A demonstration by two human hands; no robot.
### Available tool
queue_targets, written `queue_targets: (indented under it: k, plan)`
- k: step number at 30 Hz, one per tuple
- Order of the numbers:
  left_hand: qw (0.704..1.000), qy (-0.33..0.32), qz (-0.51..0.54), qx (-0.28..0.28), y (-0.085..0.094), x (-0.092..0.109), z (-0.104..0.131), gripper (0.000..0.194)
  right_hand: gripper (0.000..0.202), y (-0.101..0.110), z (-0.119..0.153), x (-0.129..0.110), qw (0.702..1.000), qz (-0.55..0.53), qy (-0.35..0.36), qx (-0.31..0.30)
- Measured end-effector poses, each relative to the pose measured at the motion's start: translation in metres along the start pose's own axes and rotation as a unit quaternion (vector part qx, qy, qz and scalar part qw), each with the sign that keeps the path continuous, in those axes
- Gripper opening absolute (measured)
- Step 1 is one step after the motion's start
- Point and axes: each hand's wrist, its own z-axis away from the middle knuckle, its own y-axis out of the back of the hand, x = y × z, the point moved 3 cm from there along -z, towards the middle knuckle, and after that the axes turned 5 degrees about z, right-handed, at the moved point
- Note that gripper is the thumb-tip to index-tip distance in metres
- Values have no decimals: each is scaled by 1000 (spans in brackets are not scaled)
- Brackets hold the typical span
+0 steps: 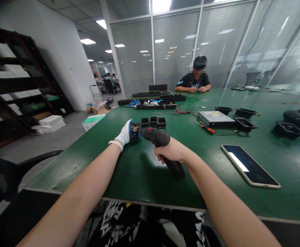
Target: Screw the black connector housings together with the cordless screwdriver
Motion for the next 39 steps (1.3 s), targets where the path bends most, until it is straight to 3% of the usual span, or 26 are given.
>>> queue_targets:
  k: [39]
  plan:
    - [1000,-11,-17,23,-1,0,2,44,9,0,1,-2,1000,3,8,1]
